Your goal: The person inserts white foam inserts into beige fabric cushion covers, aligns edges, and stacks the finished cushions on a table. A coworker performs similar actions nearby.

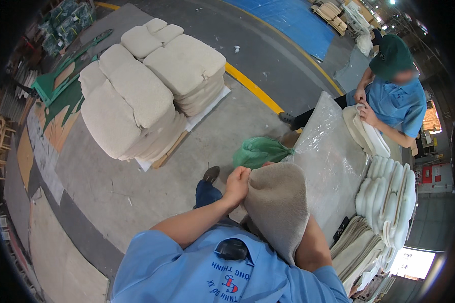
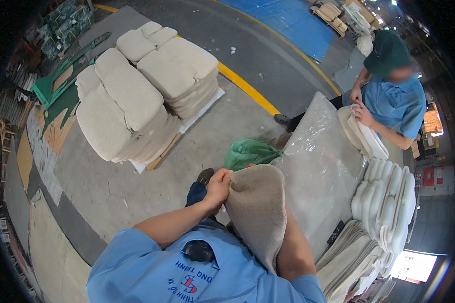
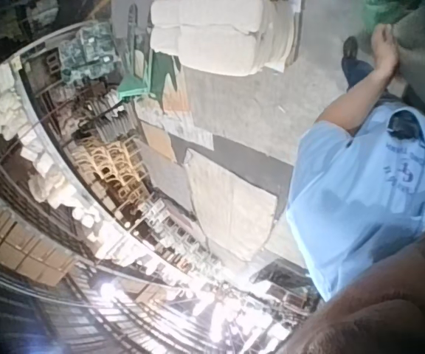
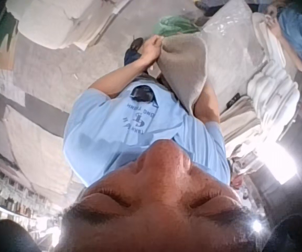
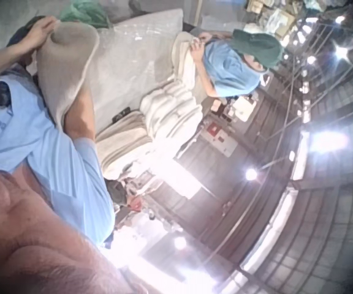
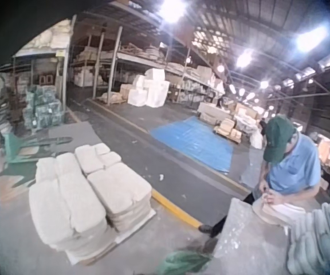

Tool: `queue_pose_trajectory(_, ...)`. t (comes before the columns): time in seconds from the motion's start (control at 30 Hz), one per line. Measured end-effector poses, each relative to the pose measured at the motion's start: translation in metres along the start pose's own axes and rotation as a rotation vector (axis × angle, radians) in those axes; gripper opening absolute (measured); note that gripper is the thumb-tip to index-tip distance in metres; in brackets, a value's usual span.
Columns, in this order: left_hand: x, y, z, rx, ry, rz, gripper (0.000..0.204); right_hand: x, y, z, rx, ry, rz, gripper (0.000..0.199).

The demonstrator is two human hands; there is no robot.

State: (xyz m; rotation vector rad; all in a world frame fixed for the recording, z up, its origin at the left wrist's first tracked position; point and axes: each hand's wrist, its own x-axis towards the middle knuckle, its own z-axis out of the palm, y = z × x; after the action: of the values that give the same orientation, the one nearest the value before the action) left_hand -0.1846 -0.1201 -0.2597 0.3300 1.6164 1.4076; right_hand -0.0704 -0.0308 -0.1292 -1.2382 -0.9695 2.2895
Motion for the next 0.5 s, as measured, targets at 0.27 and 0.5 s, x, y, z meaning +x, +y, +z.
queue_pose_trajectory(0.27,0.019,-0.015,0.01,0.066,0.036,-0.033,0.037,0.031,0.02,-0.022,-0.022,0.018,-0.027,0.026)
queue_pose_trajectory(0.5,0.031,-0.03,0.012,-0.094,0.055,-0.047,0.028,0.064,0.034,-0.029,-0.142,-0.001,-0.057,0.028)
